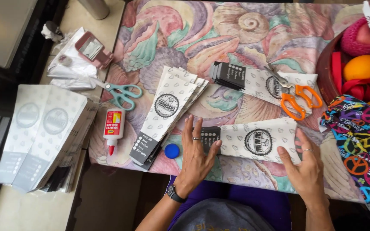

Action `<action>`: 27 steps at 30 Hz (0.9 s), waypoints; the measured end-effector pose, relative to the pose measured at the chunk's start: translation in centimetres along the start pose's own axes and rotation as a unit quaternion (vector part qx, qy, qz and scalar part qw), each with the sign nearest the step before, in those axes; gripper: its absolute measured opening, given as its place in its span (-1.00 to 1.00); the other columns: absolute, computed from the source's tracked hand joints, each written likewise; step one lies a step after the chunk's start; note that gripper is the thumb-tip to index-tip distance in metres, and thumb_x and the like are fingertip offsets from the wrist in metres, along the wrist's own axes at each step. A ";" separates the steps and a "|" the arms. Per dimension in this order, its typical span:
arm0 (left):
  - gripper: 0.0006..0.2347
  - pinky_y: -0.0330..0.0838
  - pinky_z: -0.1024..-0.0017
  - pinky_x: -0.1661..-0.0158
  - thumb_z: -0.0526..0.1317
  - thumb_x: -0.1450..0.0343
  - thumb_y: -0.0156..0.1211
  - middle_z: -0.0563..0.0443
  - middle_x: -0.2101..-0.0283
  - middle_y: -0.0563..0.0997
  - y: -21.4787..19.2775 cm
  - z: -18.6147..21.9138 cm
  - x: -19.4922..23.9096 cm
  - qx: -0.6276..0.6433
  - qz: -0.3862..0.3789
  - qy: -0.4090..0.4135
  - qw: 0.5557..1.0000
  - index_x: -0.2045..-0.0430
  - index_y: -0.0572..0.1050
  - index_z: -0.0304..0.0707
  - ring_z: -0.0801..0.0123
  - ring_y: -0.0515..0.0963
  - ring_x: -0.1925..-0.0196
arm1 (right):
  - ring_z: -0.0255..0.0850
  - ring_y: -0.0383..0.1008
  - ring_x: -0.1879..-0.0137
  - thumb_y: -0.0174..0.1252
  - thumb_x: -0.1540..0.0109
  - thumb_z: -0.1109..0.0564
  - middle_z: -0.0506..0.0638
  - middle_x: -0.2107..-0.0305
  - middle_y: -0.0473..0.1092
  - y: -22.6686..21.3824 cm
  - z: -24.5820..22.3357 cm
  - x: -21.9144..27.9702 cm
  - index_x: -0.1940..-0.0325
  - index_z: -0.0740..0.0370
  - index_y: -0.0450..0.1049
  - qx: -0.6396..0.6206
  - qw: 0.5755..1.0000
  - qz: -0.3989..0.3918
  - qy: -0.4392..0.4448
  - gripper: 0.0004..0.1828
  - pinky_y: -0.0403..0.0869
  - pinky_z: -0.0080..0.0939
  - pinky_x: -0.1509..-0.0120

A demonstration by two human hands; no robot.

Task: The person folds multiple white paper sheets printed with a logo into small rectangular packets. They fold each sheet in half, then fold the sides inward to create a packet shape, and stack the finished packets on the table.

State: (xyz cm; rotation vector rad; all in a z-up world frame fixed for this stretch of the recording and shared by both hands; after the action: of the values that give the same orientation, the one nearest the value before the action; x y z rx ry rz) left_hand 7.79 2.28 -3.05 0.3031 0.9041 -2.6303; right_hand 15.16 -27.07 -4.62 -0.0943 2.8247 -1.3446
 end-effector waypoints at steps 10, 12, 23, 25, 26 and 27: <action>-0.55 0.34 0.02 -0.13 -0.01 -0.40 0.33 -0.23 -0.25 0.44 -8.4 -8.6 -3.7 -0.337 0.076 -0.012 0.938 -0.12 0.46 -0.18 -0.08 0.36 -0.30 | 0.07 -0.59 -0.64 -0.74 -0.33 -0.46 -0.13 -0.57 -0.56 6.7 -3.8 0.5 -0.59 -0.39 -0.33 0.265 0.925 -0.106 -0.249 -0.27 -0.54 0.29 -0.57; -0.66 0.45 0.14 0.33 0.06 -0.30 0.45 0.02 0.06 0.66 -9.0 -11.1 -3.9 -0.279 0.047 -0.041 0.958 0.21 0.65 -0.12 0.05 0.55 0.10 | 0.16 -0.36 -0.67 -0.41 -0.37 -0.36 -0.07 -0.61 -0.28 6.5 -4.5 1.4 -0.62 -0.29 -0.12 0.263 0.918 -0.072 -0.289 -0.29 -0.22 0.40 -0.57; -0.89 0.39 0.34 0.52 -0.38 -0.51 0.16 -0.18 0.40 0.64 -14.2 -3.6 -6.2 -0.195 0.040 0.077 0.977 0.35 0.58 -0.49 0.21 0.58 0.49 | 0.22 -0.07 -0.63 -0.12 -0.35 -0.18 0.20 -0.56 -0.07 0.7 -7.1 1.2 -0.53 0.08 0.15 0.108 0.943 -0.019 -0.313 -0.32 -0.04 0.40 -0.61; -0.95 0.47 0.32 0.40 -0.42 -0.49 0.22 -0.19 0.36 0.65 -16.1 1.3 -6.5 -0.189 0.055 0.118 0.973 0.31 0.58 -0.51 0.17 0.61 0.38 | 0.18 0.06 -0.60 -0.02 -0.34 -0.09 0.25 -0.53 0.02 -0.6 -8.1 1.0 -0.48 0.18 0.24 0.069 0.944 -0.006 -0.323 -0.36 0.09 0.32 -0.61; -0.96 0.46 0.34 0.37 -0.42 -0.48 0.23 -0.15 0.35 0.66 -16.7 3.9 -6.6 -0.168 0.047 0.135 0.975 0.34 0.58 -0.48 0.21 0.62 0.37 | 0.15 0.18 -0.55 0.01 -0.34 -0.03 0.26 -0.47 0.13 -1.5 -8.8 0.7 -0.42 0.23 0.31 0.014 0.950 -0.002 -0.312 -0.42 0.26 0.19 -0.51; -0.96 0.46 0.35 0.33 -0.42 -0.48 0.24 -0.10 0.34 0.68 -17.4 6.5 -6.6 -0.147 0.039 0.151 0.977 0.37 0.58 -0.44 0.24 0.63 0.37 | 0.11 0.30 -0.49 0.04 -0.34 0.03 0.27 -0.41 0.23 -2.4 -9.4 0.4 -0.35 0.28 0.38 -0.041 0.953 0.001 -0.300 -0.48 0.44 0.05 -0.41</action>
State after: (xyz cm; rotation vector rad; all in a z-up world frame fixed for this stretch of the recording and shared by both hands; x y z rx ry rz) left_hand 6.63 12.73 13.60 0.6579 1.3310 -2.3723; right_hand 14.52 -21.33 3.15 -0.4203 2.3551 -0.9756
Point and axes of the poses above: each hand's wrist, its own x-axis away from the middle knuckle, its own y-axis out of the palm, z = x × y, the point moved 10 cm from there along -x, towards the middle knuckle
